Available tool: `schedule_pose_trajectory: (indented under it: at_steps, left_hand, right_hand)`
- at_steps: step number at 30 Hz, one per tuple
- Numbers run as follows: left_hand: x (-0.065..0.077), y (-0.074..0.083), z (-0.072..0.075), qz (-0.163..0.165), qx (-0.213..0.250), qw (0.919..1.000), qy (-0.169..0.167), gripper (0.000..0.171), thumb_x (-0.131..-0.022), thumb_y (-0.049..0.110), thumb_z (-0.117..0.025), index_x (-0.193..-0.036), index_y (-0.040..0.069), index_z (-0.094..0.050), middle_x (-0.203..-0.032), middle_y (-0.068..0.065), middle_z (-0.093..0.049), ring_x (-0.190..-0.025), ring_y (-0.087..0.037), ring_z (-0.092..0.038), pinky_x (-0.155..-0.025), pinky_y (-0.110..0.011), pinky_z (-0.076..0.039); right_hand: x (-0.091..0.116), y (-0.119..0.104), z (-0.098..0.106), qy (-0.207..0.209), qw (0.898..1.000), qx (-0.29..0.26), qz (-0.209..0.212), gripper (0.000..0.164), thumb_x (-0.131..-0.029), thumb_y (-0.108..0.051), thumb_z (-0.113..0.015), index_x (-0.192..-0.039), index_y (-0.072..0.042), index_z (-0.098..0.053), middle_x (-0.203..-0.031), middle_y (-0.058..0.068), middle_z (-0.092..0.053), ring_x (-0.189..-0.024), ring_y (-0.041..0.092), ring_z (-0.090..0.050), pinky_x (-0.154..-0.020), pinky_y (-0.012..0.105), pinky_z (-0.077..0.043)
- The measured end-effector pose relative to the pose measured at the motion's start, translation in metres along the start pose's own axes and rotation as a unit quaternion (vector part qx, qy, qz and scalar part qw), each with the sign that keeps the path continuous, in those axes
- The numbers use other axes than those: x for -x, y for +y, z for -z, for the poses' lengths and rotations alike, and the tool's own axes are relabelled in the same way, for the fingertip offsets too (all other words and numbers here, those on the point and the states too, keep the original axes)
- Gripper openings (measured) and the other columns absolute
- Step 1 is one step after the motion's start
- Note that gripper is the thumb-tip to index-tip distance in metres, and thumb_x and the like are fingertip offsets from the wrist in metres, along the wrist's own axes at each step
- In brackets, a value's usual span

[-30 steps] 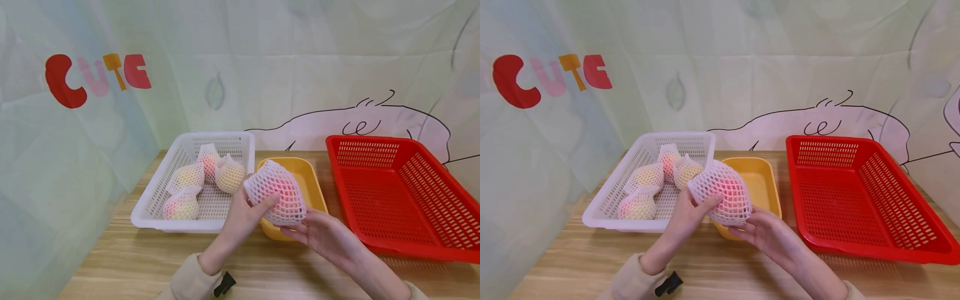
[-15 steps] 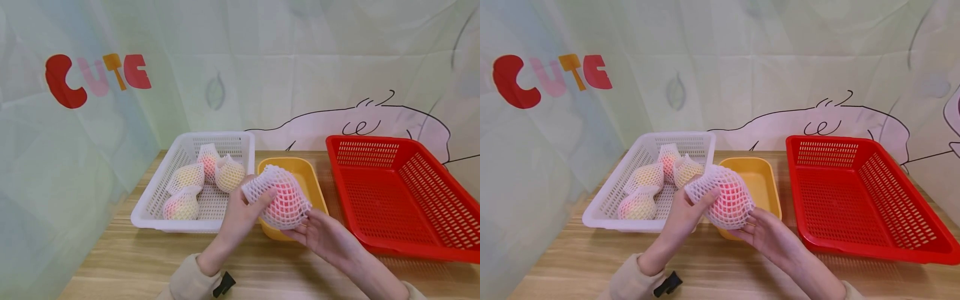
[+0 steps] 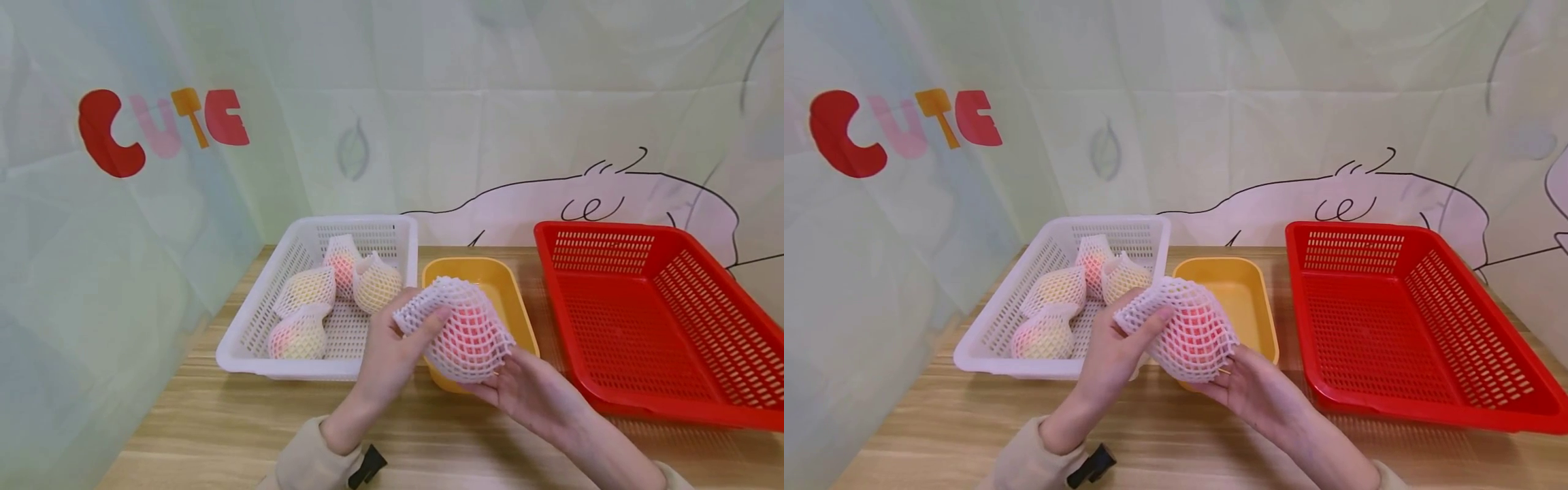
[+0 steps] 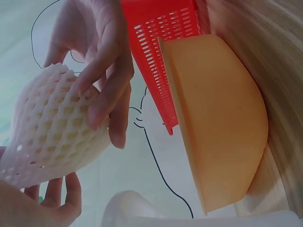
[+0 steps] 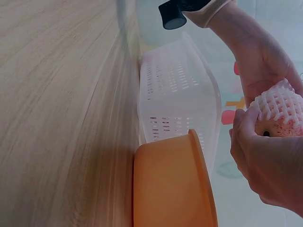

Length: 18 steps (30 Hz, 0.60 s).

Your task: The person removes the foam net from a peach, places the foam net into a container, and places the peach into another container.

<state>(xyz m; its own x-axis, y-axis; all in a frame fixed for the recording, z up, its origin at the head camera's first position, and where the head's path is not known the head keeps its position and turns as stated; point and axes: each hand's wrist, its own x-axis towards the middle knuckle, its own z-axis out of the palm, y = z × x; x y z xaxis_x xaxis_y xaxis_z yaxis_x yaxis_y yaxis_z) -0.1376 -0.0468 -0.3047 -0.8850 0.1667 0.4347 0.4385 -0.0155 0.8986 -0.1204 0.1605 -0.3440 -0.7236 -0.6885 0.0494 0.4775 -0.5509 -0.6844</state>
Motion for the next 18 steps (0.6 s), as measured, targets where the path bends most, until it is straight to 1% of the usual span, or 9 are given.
schedule_pose_trajectory:
  at_steps: [3, 10, 15, 18]
  left_hand:
    - [0.0001, 0.0014, 0.0009, -0.004, 0.003, 1.0, 0.0, 0.018, -0.09, 0.015, -0.064, -0.105, 0.006, -0.067, -0.098, -0.014, -0.068, -0.081, -0.011, -0.063, -0.07, -0.025, -0.055]
    - [-0.0001, 0.0048, 0.0042, 0.001, 0.007, 1.0, 0.004, 0.018, -0.091, 0.017, -0.064, -0.106, 0.007, -0.067, -0.098, -0.014, -0.069, -0.08, -0.012, -0.063, -0.069, -0.026, -0.055]
    - [-0.0006, 0.0055, 0.0062, -0.003, 0.002, 0.9999, 0.01, 0.019, -0.09, 0.016, -0.065, -0.106, 0.007, -0.068, -0.1, -0.013, -0.07, -0.083, -0.013, -0.065, -0.072, -0.028, -0.056]
    - [-0.0006, 0.0058, 0.0074, -0.009, -0.003, 0.9999, 0.013, 0.019, -0.09, 0.016, -0.065, -0.107, 0.008, -0.068, -0.102, -0.013, -0.07, -0.084, -0.014, -0.065, -0.073, -0.028, -0.057]
  right_hand:
    - [-0.0002, 0.0005, 0.0001, 0.0, 1.0, -0.004, 0.001, 0.038, -0.106, -0.024, -0.023, -0.143, -0.017, -0.028, -0.139, 0.0, -0.054, -0.129, 0.018, -0.051, -0.111, 0.036, -0.04]
    - [0.001, 0.0007, 0.0001, 0.003, 1.0, -0.004, 0.001, 0.039, -0.105, -0.02, -0.025, -0.144, -0.018, -0.019, -0.138, -0.001, -0.054, -0.129, 0.017, -0.052, -0.11, 0.037, -0.04]
    - [0.0017, -0.0009, -0.001, 0.017, 1.0, 0.0, -0.001, 0.039, -0.105, -0.021, -0.028, -0.143, -0.02, -0.021, -0.137, -0.001, -0.054, -0.128, 0.016, -0.052, -0.11, 0.037, -0.041]
    - [0.0017, -0.0014, -0.0009, 0.017, 1.0, 0.0, 0.003, 0.037, -0.105, -0.021, -0.028, -0.142, -0.02, -0.025, -0.136, -0.001, -0.055, -0.128, 0.016, -0.053, -0.11, 0.036, -0.041]
